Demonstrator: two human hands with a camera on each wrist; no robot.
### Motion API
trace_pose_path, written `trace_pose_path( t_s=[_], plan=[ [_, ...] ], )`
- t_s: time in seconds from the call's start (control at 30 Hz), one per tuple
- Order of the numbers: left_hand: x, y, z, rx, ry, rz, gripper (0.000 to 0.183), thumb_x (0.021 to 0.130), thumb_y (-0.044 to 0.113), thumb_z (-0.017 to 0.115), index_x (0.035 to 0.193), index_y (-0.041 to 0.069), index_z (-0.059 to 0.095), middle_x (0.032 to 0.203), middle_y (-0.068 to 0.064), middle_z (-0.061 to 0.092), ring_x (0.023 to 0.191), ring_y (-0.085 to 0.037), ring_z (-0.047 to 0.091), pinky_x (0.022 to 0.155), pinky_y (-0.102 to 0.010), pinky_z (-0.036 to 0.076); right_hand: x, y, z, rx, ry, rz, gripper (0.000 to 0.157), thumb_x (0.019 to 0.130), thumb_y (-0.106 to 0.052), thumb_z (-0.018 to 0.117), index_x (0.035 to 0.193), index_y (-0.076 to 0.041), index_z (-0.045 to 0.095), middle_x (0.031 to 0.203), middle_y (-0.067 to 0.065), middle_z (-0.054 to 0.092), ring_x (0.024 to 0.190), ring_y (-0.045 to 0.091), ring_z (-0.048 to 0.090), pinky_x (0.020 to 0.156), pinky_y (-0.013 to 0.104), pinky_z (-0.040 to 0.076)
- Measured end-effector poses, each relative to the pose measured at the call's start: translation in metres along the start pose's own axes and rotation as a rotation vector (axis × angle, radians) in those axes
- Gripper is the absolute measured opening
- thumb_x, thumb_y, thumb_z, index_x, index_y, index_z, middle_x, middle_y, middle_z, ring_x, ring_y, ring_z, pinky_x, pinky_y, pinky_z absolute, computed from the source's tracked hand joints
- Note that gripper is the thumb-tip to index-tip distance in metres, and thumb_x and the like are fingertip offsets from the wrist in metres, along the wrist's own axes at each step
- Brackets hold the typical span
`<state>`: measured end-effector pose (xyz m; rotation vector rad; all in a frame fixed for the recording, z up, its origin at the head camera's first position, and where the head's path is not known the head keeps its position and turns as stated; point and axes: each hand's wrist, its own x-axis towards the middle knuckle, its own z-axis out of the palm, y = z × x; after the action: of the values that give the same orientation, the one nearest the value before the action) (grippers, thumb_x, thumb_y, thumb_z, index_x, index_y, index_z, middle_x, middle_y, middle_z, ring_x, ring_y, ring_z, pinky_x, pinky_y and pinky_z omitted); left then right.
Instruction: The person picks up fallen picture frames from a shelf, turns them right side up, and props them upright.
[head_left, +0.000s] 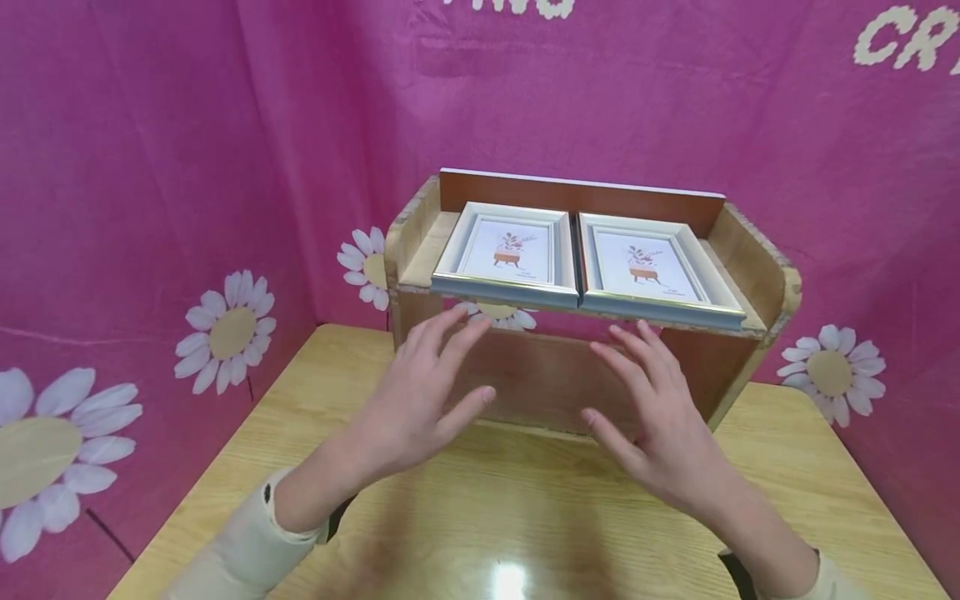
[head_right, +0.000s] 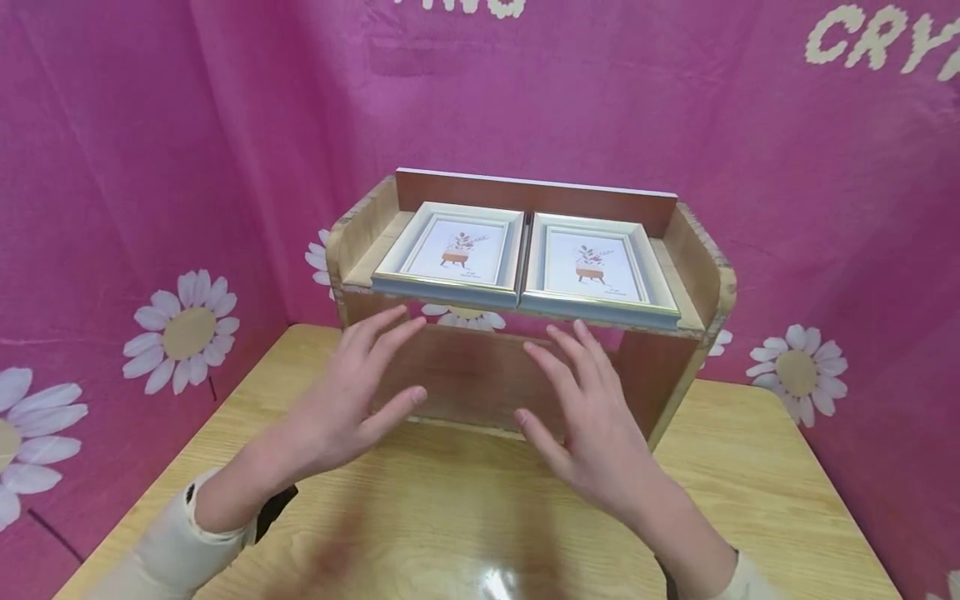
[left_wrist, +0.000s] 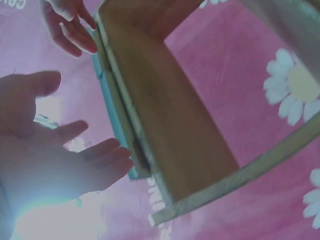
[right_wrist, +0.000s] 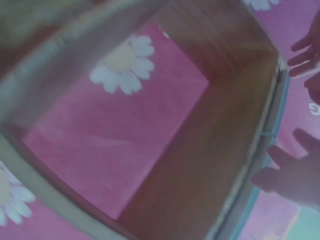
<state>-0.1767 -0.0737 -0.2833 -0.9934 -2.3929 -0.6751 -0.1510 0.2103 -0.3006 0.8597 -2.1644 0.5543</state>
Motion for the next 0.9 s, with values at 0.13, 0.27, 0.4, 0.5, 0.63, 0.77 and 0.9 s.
trace_pose_path(
  t_s=[0.13,0.27,0.4,0.5,0.63,0.77,0.9],
  plan=[
    [0.025,-0.005,-0.016,-0.074,0.135,0.011,0.060,0.091,0.019,0.068,0.144,0.004,0.042,0.144,-0.019,0.041,0.132,-0.032,0.039,0.107,-0.051,0.042,0.035,0.005,-0.011,-0.025,0.080,-0.038,0.060,0.096,-0.042,0.061,0.137,0.000,0.052,0.139,0.025,0.049,0.137,0.044,0.036,0.120,0.052,0.025],
    [0.050,-0.013,-0.028,-0.134,0.136,-0.074,0.059,0.091,0.015,0.065,0.144,0.004,0.041,0.144,-0.017,0.040,0.130,-0.029,0.039,0.105,-0.047,0.045,0.064,0.004,-0.019,-0.078,0.052,-0.023,0.063,0.082,-0.021,0.078,0.135,0.000,0.053,0.134,0.024,0.053,0.133,0.041,0.041,0.115,0.052,0.031],
    [0.070,-0.024,-0.035,-0.185,0.072,-0.197,0.059,0.094,0.014,0.060,0.148,0.006,0.036,0.149,-0.015,0.037,0.129,-0.028,0.038,0.102,-0.046,0.048,0.089,0.003,-0.016,-0.076,-0.117,0.091,0.072,0.080,-0.028,0.083,0.140,-0.005,0.051,0.131,0.018,0.058,0.132,0.038,0.043,0.109,0.057,0.036],
    [0.083,-0.033,-0.037,-0.235,0.045,-0.278,0.057,0.096,0.011,0.054,0.150,0.007,0.034,0.150,-0.015,0.037,0.128,-0.028,0.040,0.103,-0.046,0.047,0.105,0.005,-0.008,-0.045,-0.240,0.185,0.078,0.081,-0.037,0.082,0.145,-0.010,0.047,0.132,0.012,0.059,0.129,0.034,0.047,0.104,0.056,0.043],
    [0.095,-0.040,-0.035,-0.285,0.010,-0.331,0.055,0.098,0.007,0.049,0.150,0.007,0.032,0.146,-0.017,0.040,0.125,-0.027,0.043,0.099,-0.043,0.049,0.114,0.007,0.002,-0.071,-0.308,0.224,0.076,0.084,-0.038,0.079,0.146,-0.010,0.047,0.132,0.012,0.060,0.123,0.032,0.053,0.098,0.054,0.048],
    [0.103,-0.041,-0.030,-0.289,-0.025,-0.345,0.053,0.097,0.004,0.049,0.149,0.006,0.034,0.143,-0.018,0.043,0.119,-0.027,0.047,0.091,-0.038,0.051,0.115,0.009,0.005,-0.160,-0.310,0.220,0.067,0.086,-0.035,0.077,0.141,-0.007,0.051,0.124,0.015,0.064,0.122,0.036,0.055,0.094,0.056,0.051],
    [0.105,-0.040,-0.028,-0.280,-0.032,-0.365,0.052,0.097,0.003,0.049,0.147,0.007,0.037,0.143,-0.016,0.044,0.117,-0.027,0.048,0.087,-0.037,0.052,0.115,0.009,0.005,-0.209,-0.310,0.224,0.063,0.088,-0.033,0.076,0.140,-0.008,0.052,0.120,0.015,0.067,0.122,0.037,0.055,0.093,0.056,0.052]
  ],
)
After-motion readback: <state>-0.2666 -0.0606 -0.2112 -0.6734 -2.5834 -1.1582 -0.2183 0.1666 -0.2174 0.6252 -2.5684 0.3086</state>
